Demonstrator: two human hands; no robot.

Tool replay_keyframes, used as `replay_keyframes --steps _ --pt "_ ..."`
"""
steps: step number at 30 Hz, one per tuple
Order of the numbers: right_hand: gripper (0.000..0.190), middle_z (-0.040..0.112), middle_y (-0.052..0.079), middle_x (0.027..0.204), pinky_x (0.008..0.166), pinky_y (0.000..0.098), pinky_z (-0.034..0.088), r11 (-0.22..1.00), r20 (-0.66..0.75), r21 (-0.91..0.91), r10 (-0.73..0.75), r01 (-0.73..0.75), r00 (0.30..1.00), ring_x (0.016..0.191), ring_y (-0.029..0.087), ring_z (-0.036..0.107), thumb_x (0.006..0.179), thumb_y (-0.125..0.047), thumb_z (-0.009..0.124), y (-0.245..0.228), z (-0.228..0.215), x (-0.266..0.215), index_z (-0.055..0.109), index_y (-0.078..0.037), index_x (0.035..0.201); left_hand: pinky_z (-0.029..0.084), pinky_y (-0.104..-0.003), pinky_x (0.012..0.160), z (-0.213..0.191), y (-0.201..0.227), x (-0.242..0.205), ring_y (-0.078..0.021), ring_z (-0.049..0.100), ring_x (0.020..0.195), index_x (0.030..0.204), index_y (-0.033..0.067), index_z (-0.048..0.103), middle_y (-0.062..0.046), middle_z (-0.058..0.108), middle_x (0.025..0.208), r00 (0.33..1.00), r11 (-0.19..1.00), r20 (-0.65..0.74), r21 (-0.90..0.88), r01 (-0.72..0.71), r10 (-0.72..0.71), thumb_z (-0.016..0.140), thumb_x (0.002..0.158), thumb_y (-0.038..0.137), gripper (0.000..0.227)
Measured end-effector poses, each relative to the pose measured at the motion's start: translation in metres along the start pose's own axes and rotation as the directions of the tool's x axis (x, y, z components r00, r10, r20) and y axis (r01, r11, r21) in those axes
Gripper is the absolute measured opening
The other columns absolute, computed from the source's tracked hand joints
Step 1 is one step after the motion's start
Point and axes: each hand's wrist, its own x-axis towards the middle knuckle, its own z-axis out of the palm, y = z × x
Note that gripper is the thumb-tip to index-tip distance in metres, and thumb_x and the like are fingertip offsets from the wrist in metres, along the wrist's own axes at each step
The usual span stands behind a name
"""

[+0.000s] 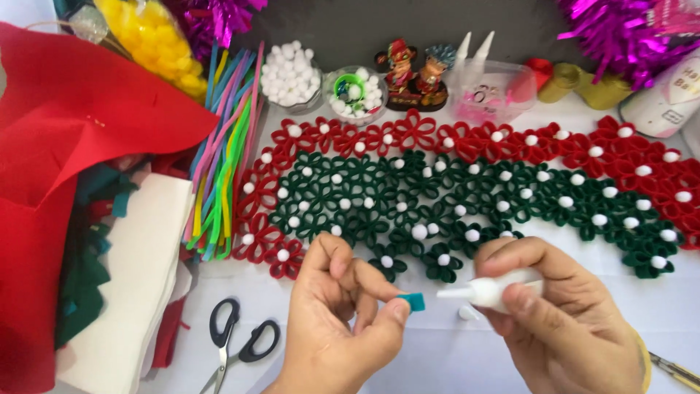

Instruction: Creating small decorative flowers by gluing and shaping felt strips and pom-poms.

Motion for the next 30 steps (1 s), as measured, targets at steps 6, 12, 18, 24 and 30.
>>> replay_keyframes --steps 6,12,18,24,30 --pt "0.031 0.069 0.028 0.102 0.084 0.0421 0.057 0.999 -0.197 -0.049 0.002 -0.011 0.980 0.093 0.036 0.070 0.095 -0.001 0.059 0.008 -0.014 -0.008 0.063 0.015 0.122 0.037 -0.019 0.058 0.004 0.005 -0.001 -0.0069 0.044 0.057 0.098 0.0091 0.034 -0.011 0.072 0.080 0.985 0.984 0.057 -0.059 0.167 -0.164 0.071 0.079 -0.011 0.046" --pt "0.040 0.077 0.010 0.096 0.059 0.0103 0.058 0.911 -0.313 -0.323 -0.358 0.256 0.880 0.071 0.015 0.078 0.104 -0.035 0.072 0.013 0.008 -0.010 0.068 0.002 0.115 0.033 -0.018 0.053 0.009 0.007 -0.003 -0.0045 0.037 0.054 0.098 0.0084 0.034 -0.008 0.072 0.081 0.960 0.963 0.096 -0.029 0.266 -0.262 0.070 0.077 -0.011 0.045" --pt "0.034 0.070 0.011 0.093 0.059 0.0136 0.054 0.826 -0.222 -0.544 -0.311 0.147 0.924 0.070 0.011 0.067 0.108 -0.035 0.053 0.002 0.018 -0.019 0.065 -0.004 0.107 0.031 -0.019 0.049 0.013 0.009 -0.003 -0.0041 0.035 0.051 0.097 0.0100 0.034 -0.008 0.071 0.079 0.945 0.949 0.086 0.015 0.315 -0.315 0.070 0.075 -0.012 0.048" --pt "0.038 0.064 0.005 0.078 0.051 0.0127 0.045 0.784 -0.219 -0.608 -0.317 0.125 0.923 0.061 0.009 0.060 0.104 -0.048 0.055 0.004 0.020 -0.023 0.063 -0.010 0.105 0.031 -0.018 0.049 0.016 0.012 -0.003 -0.0038 0.036 0.051 0.098 0.0098 0.034 -0.007 0.071 0.078 0.942 0.946 0.082 0.033 0.324 -0.326 0.070 0.074 -0.010 0.047" --pt "0.042 0.060 0.000 0.081 0.059 0.0140 0.050 0.776 -0.220 -0.616 -0.337 0.137 0.915 0.066 0.008 0.057 0.105 -0.055 0.058 0.007 0.020 -0.025 0.063 -0.013 0.107 0.032 -0.018 0.050 0.018 0.014 -0.003 -0.0043 0.036 0.051 0.098 0.0096 0.034 -0.007 0.071 0.078 0.937 0.939 0.068 0.072 0.338 -0.342 0.070 0.073 -0.010 0.047"
